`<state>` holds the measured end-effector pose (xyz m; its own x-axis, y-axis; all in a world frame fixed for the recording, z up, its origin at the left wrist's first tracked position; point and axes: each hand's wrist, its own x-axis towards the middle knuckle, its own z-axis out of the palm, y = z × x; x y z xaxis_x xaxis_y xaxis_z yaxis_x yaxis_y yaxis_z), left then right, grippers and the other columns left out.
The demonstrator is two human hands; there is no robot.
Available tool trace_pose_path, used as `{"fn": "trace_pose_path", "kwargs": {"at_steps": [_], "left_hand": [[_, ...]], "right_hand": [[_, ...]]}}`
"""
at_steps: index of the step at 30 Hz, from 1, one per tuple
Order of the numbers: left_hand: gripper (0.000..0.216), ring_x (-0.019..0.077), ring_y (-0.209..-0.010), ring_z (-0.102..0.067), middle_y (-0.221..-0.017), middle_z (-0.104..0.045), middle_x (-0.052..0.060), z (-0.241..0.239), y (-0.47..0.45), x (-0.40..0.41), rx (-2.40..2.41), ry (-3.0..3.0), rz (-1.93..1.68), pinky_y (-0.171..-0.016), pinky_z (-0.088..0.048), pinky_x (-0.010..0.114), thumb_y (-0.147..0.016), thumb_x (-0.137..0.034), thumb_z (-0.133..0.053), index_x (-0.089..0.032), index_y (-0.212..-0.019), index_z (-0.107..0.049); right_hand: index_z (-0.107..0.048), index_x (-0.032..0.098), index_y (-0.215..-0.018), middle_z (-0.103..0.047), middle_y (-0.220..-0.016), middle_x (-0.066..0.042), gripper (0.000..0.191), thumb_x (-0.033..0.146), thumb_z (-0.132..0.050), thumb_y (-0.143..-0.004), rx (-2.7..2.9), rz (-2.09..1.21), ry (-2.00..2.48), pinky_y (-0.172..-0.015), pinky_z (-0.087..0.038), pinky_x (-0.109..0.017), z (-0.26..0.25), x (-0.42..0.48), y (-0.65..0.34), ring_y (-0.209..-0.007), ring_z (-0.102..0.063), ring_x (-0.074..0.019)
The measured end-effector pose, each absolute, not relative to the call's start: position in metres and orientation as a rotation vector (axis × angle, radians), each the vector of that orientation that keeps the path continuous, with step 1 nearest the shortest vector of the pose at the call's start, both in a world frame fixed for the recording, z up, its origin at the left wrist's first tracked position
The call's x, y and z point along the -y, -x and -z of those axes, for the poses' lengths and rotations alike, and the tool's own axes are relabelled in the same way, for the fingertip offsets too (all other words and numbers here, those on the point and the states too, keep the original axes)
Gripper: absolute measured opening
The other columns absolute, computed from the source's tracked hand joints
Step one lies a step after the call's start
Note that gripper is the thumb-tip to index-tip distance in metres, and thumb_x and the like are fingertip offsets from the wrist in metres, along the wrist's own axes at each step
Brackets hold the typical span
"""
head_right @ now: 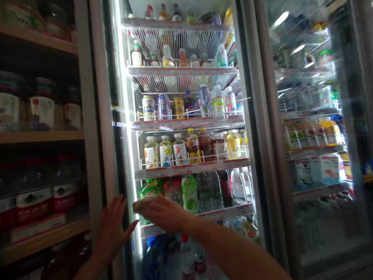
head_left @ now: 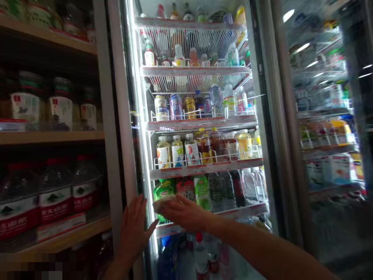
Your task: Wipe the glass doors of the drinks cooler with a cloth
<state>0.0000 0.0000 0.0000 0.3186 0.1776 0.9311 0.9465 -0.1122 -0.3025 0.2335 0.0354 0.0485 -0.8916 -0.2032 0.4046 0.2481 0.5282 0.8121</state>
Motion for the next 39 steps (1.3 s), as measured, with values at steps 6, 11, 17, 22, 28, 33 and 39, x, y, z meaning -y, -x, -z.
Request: {"fn": "trace_pose_path", "kwargs": {"at_steps": [6, 11, 17, 22, 28, 33, 39], "left_hand": [[0.070, 0.0244, -0.140, -0.017, -0.152, -0.020, 0.011, -0.024, -0.007, 0.005, 1.031, 1.580, 1.013, -0.112, -0.018, 0.046, -0.087, -0.046, -0.041, -0.019, -0.145, -0.011], [0.068, 0.0241, -0.140, -0.017, -0.152, -0.020, 0.010, -0.023, -0.024, -0.001, 0.998, 1.607, 1.041, -0.113, -0.017, 0.046, -0.088, -0.041, -0.044, -0.019, -0.145, -0.013], [0.070, 0.0251, -0.140, -0.018, -0.151, -0.022, 0.011, -0.036, -0.058, -0.013, 0.972, 1.589, 1.060, -0.112, -0.020, 0.047, -0.086, -0.038, -0.048, -0.019, -0.145, -0.014], [0.069, 0.0234, -0.141, -0.014, -0.149, -0.027, 0.013, -0.030, -0.097, -0.022, 0.874, 1.625, 1.004, -0.115, -0.012, 0.045, -0.086, -0.034, -0.048, -0.014, -0.144, -0.017], [0.065, 0.0213, -0.141, -0.013, -0.142, -0.039, 0.015, -0.029, -0.126, -0.032, 0.851, 1.605, 0.993, -0.115, -0.009, 0.046, -0.086, -0.033, -0.048, -0.012, -0.142, -0.024], [0.066, 0.0241, -0.141, -0.014, -0.141, -0.039, 0.019, -0.025, -0.136, -0.033, 0.884, 1.593, 0.991, -0.114, -0.007, 0.049, -0.085, -0.032, -0.049, -0.008, -0.142, -0.024], [0.066, 0.0220, -0.140, -0.017, -0.139, -0.043, 0.015, -0.025, -0.150, -0.038, 0.824, 1.680, 1.038, -0.115, -0.009, 0.046, -0.085, -0.034, -0.048, -0.012, -0.143, -0.023]], "right_hand": [[-0.024, 0.017, -0.144, -0.029, -0.150, -0.006, 0.063, 0.017, -0.044, -0.084, 2.024, 1.016, 0.633, -0.113, -0.013, -0.050, -0.113, -0.045, -0.222, -0.138, -0.020, -0.0252], [-0.028, 0.020, -0.142, -0.021, -0.153, 0.003, 0.056, 0.017, -0.038, -0.087, 2.152, 1.198, 0.409, -0.113, -0.019, -0.039, -0.069, -0.033, -0.241, -0.141, -0.011, -0.0158], [-0.033, 0.020, -0.141, -0.033, -0.148, -0.004, 0.057, 0.018, -0.042, -0.084, 1.832, 1.068, 0.773, -0.113, -0.008, -0.049, -0.088, -0.054, -0.303, -0.140, -0.015, -0.0240], [-0.034, 0.021, -0.141, -0.035, -0.147, -0.002, 0.060, 0.015, -0.043, -0.082, 1.974, 1.199, 0.684, -0.115, -0.005, -0.045, -0.057, -0.052, -0.340, -0.141, -0.013, -0.0212], [-0.037, 0.021, -0.139, -0.036, -0.147, -0.002, 0.054, 0.018, -0.041, -0.086, 1.786, 1.138, 0.783, -0.115, -0.005, -0.043, -0.061, -0.064, -0.366, -0.141, -0.014, -0.0193], [-0.038, 0.020, -0.139, -0.039, -0.145, -0.004, 0.054, 0.018, -0.042, -0.084, 1.775, 1.151, 0.806, -0.115, -0.004, -0.045, -0.044, -0.061, -0.365, -0.141, -0.013, -0.0224], [-0.039, 0.026, -0.137, -0.042, -0.143, -0.002, 0.054, 0.017, -0.042, -0.084, 1.838, 1.170, 0.803, -0.115, -0.006, -0.045, -0.031, -0.067, -0.393, -0.139, -0.022, -0.0199]]}}
